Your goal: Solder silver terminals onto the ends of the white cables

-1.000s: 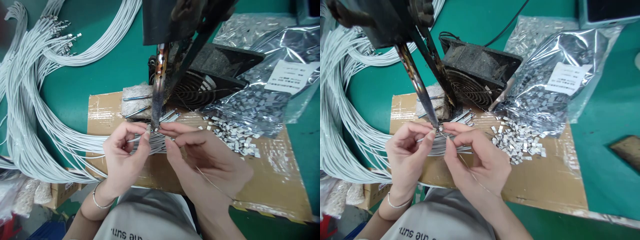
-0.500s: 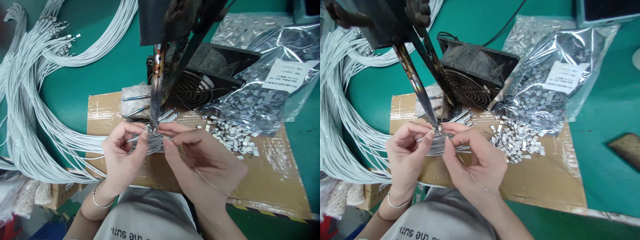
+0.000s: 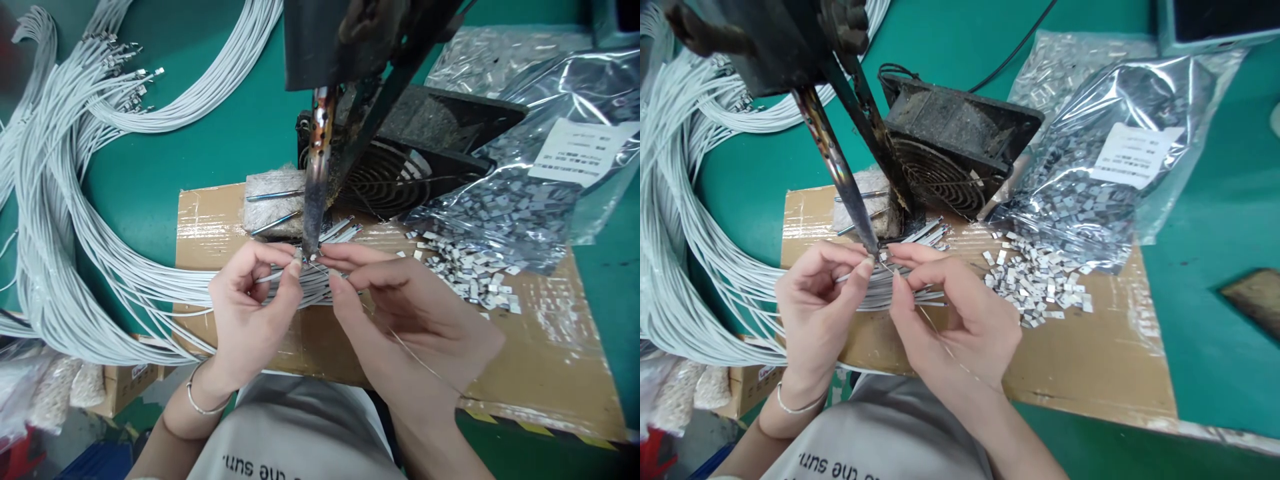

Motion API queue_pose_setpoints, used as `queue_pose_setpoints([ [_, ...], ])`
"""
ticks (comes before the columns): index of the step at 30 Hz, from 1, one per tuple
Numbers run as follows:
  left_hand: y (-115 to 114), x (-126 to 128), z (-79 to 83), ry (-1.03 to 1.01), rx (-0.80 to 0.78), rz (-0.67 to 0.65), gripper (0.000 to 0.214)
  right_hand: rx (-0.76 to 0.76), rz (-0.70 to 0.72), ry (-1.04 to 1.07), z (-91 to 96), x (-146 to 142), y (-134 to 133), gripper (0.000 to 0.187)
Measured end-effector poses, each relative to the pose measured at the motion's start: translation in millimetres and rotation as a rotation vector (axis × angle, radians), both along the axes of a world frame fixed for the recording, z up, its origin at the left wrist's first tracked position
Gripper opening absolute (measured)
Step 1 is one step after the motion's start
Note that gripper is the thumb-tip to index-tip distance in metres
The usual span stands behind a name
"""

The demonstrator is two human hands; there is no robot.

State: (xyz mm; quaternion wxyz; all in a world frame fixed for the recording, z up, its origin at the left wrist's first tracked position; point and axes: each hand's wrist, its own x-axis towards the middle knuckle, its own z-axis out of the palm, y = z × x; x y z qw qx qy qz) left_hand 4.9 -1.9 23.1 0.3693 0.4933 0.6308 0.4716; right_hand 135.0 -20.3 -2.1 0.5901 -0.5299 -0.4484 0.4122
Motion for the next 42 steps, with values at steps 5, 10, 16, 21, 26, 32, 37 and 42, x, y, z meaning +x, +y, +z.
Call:
queue_pose_setpoints([
  [5, -0.8, 0.0, 0.0, 0.016, 0.000, -0.005, 0.013, 0.002, -0.018, -0.013, 1.1, -0.3, 0.4, 0.021],
  [10, -1.2, 0.0, 0.4, 0.024, 0.008, -0.002, 0.012, -0.005, -0.025, -0.021, 3.5, -1.5, 0.6, 0.019],
  [16, -1.7, -0.8, 0.5, 0.015, 0.018, -0.007, 0.013, -0.005, -0.026, -0.010, 4.1, -1.9, 0.7, 0.019],
  [21, -3.3, -1.9, -0.7, 0.019, 0.019, -0.011, 0.012, 0.009, -0.011, -0.015, 2.9, -0.5, 1.4, 0.020],
  [26, -3.5, -2.3, -1.6, 0.023, 0.010, -0.007, 0.012, 0.043, 0.011, -0.023, -0.5, 1.7, 0.3, 0.023],
  [32, -2.9, -3.4, -1.8, 0.014, 0.011, -0.016, 0.012, 0.039, 0.031, -0.024, -3.2, 1.8, -0.1, 0.022],
  [37, -3.4, -4.2, -2.6, 0.003, 0.012, -0.030, 0.013, 0.021, 0.016, -0.024, -3.2, 1.4, 0.8, 0.021],
  [42, -3.3, -3.8, -3.1, -0.001, 0.023, -0.042, 0.014, 0.038, 0.014, -0.027, -2.8, 1.7, 0.4, 0.022],
])
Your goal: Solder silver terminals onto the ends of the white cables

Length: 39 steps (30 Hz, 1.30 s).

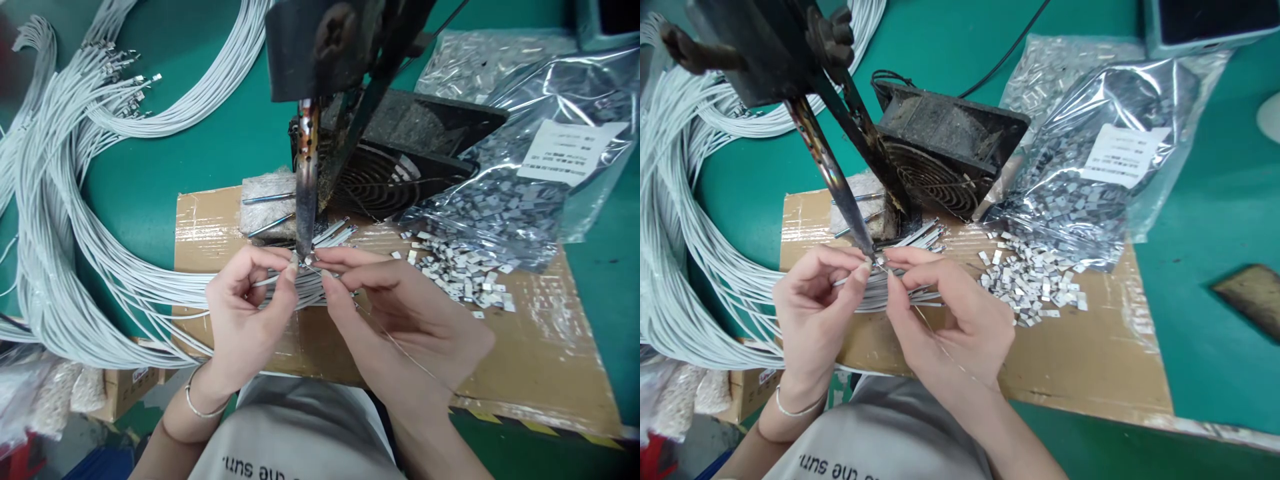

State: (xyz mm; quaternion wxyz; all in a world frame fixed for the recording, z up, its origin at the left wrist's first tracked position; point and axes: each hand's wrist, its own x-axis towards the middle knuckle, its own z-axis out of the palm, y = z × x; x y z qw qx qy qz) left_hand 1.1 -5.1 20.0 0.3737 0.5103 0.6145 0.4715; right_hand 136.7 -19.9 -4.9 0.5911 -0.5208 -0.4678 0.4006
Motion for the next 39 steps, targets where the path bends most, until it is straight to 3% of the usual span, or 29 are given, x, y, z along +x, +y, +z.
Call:
queue_pose_setpoints([
  [39, -0.4, 0.1, 1.8, 0.020, -0.004, 0.002, 0.014, 0.050, -0.006, -0.030, -0.8, -0.3, 0.1, 0.023],
])
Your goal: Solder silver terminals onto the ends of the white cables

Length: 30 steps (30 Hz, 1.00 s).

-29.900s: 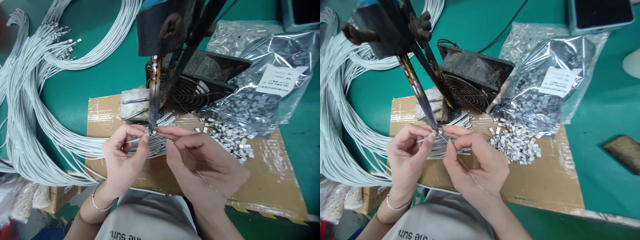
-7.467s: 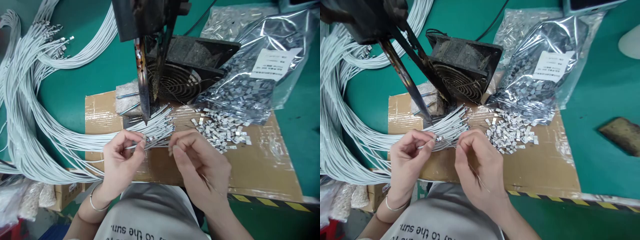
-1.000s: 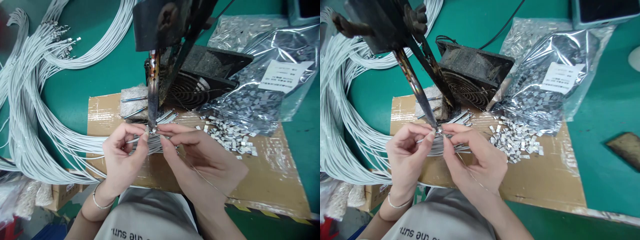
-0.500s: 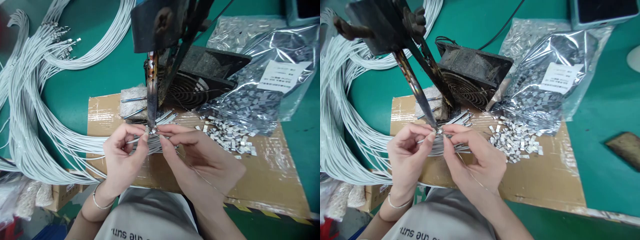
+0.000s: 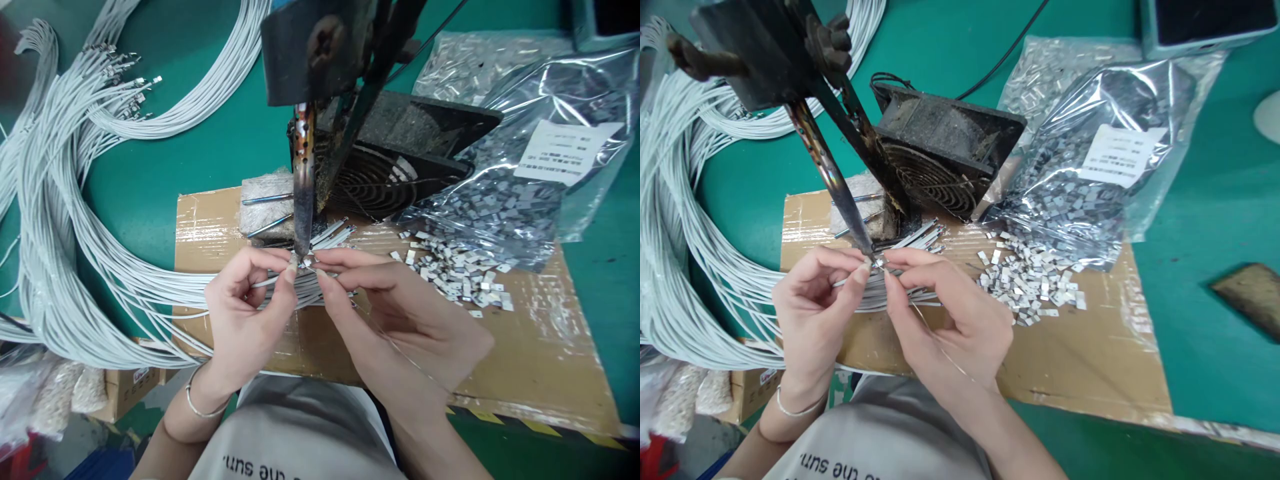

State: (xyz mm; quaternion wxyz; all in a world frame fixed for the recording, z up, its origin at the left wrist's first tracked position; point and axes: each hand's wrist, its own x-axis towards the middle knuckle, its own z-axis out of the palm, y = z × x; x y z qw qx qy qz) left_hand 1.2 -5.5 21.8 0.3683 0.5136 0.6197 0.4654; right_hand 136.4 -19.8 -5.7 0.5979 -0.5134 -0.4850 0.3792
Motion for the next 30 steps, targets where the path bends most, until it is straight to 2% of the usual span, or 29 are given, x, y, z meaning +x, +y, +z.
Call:
queue_pose_setpoints([
  [8, 0.5, 0.0, 0.8, 0.014, -0.021, 0.026, 0.012, -0.014, 0.007, 0.003, -1.4, -0.7, 0.2, 0.022],
  [30, -3.3, -2.6, -3.0, 0.027, 0.003, -0.012, 0.012, -0.056, -0.017, 0.003, -3.6, -1.2, 0.1, 0.018],
])
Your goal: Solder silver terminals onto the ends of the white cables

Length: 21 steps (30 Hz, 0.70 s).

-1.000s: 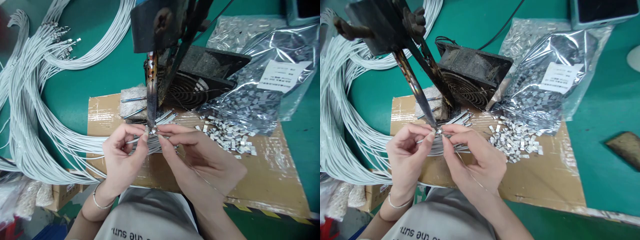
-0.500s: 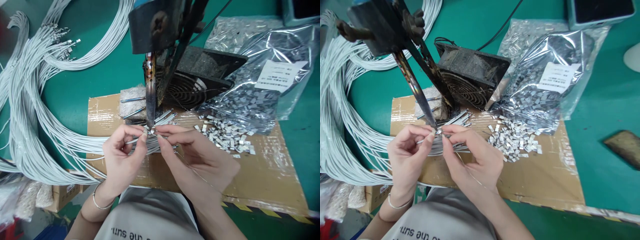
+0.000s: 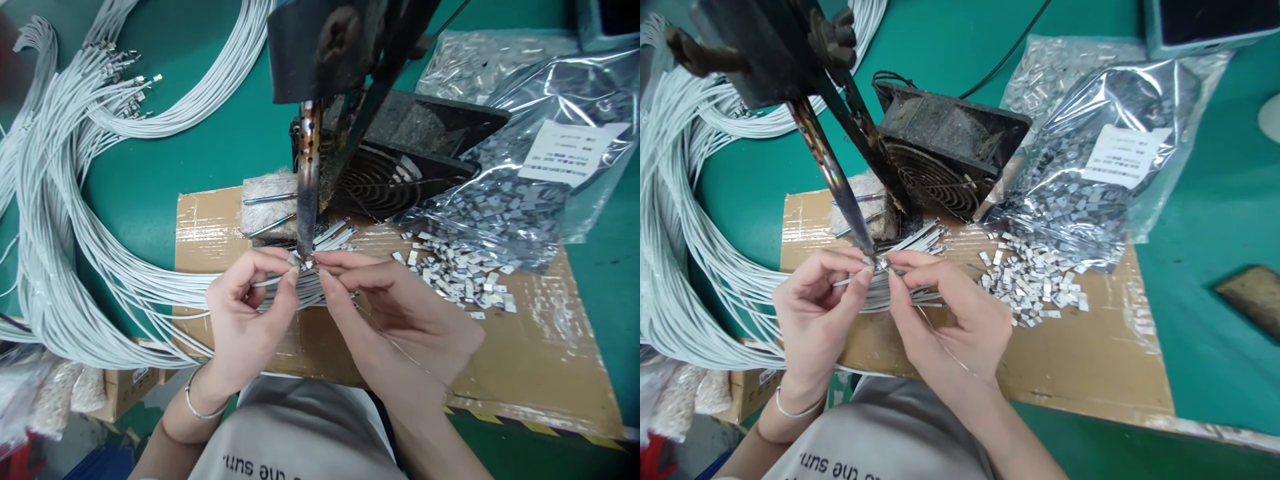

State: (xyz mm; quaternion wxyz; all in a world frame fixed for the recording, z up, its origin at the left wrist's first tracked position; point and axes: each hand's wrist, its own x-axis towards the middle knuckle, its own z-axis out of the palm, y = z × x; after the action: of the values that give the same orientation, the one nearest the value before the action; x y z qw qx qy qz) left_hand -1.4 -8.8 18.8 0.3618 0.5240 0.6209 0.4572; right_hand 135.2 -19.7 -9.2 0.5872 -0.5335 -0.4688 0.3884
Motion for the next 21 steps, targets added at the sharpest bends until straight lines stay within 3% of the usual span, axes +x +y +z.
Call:
queue_pose_setpoints([
  [21, -2.0, -1.2, -1.1, -0.010, 0.015, 0.003, 0.011, 0.057, -0.009, -0.009, 0.2, 0.3, -0.2, 0.024],
])
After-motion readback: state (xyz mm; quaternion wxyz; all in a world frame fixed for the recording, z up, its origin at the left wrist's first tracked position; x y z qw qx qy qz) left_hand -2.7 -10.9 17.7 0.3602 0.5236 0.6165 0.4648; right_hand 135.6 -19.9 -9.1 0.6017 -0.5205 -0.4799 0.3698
